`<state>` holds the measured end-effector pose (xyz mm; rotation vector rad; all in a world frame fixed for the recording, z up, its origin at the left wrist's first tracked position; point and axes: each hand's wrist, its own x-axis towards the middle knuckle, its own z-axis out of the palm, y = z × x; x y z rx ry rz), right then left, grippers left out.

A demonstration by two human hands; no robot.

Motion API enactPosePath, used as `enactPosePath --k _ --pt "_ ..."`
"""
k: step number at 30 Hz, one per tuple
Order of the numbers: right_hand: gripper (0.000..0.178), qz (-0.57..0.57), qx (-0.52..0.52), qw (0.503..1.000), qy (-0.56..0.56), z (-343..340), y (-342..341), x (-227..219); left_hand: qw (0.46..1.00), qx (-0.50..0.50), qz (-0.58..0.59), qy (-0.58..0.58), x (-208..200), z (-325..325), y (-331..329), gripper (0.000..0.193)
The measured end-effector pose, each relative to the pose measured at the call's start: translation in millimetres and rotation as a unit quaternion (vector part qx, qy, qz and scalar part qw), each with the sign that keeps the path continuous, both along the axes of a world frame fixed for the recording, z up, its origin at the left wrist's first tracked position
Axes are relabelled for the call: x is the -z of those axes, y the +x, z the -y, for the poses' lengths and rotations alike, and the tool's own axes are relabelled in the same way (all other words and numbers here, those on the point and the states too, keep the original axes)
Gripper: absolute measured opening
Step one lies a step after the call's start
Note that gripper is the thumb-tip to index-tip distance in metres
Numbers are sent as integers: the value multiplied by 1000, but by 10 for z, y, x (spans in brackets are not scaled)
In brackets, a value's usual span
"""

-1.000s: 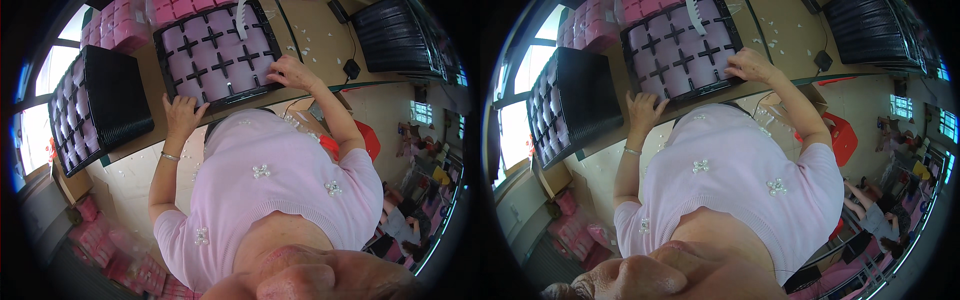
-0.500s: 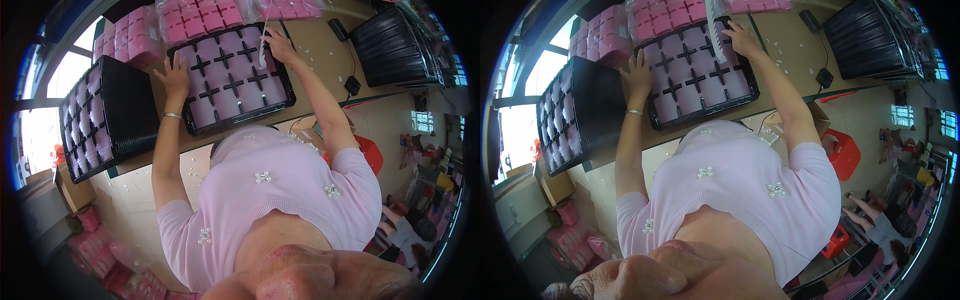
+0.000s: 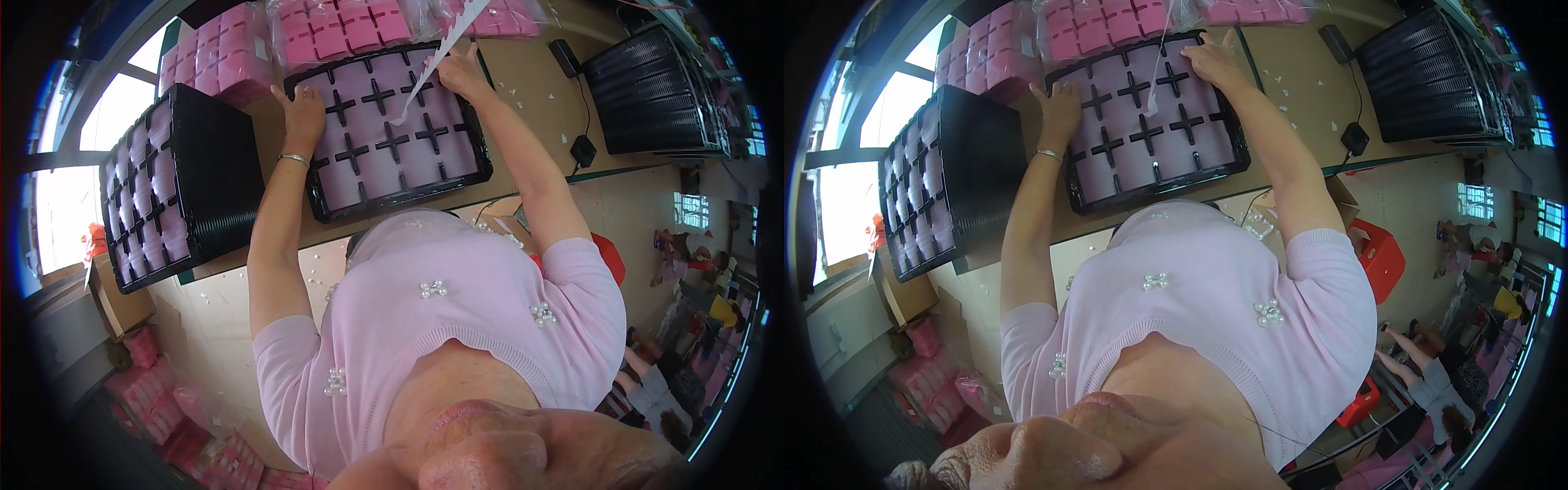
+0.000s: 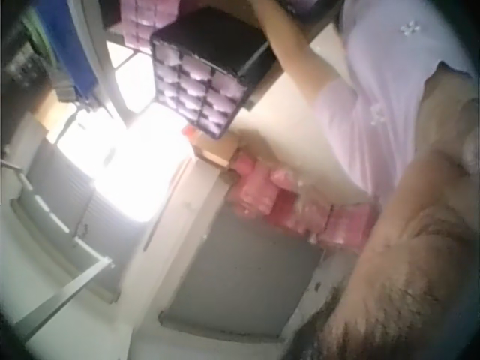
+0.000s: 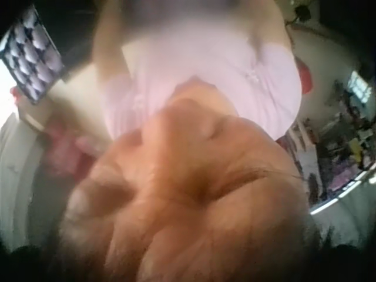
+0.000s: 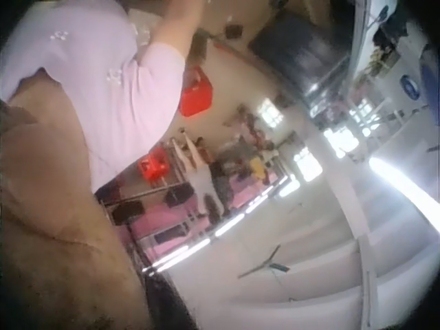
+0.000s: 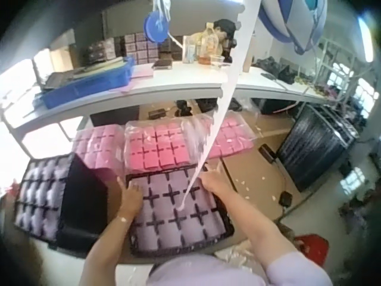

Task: The person applies adhesive strips onto black plastic trays, places pink foam inserts into the trays, and stacks the assembled trays onto a pile.

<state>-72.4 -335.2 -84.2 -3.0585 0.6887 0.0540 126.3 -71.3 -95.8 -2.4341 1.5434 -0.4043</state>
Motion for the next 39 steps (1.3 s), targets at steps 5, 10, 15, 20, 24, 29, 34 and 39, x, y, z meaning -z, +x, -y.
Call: enactPosePath --k 5,10,15,20,24,29,34,39 --pt "43 187 -8 982 -4 219 -348 319 1000 -12 -27 -5 -143 -155 -51 29" --pt "89 245 219 881 339 -295 -1177 210 872 -224 -325 -291 -98 -985 -582 73" --pt "113 186 230 879 375 -714 -1381 241 802 -281 -430 -305 42 -1150 -1035 108" --pt "124 59 303 919 245 -781 -1334 331 849 -326 -363 -202 127 -1045 -1093 127" --pt "122 48 300 921 242 -690 -1377 417 851 -338 -362 -176 37 -1063 -1060 129" --pt "115 13 276 926 256 -580 -1350 398 845 -371 -354 -150 -28 -1092 -1000 125" --pt "72 158 258 881 364 -228 -1271 289 712 -366 -502 -328 191 -1162 -679 73" --pt "53 46 267 845 460 2 -916 188 602 -407 -567 -387 -43 -970 -686 43"
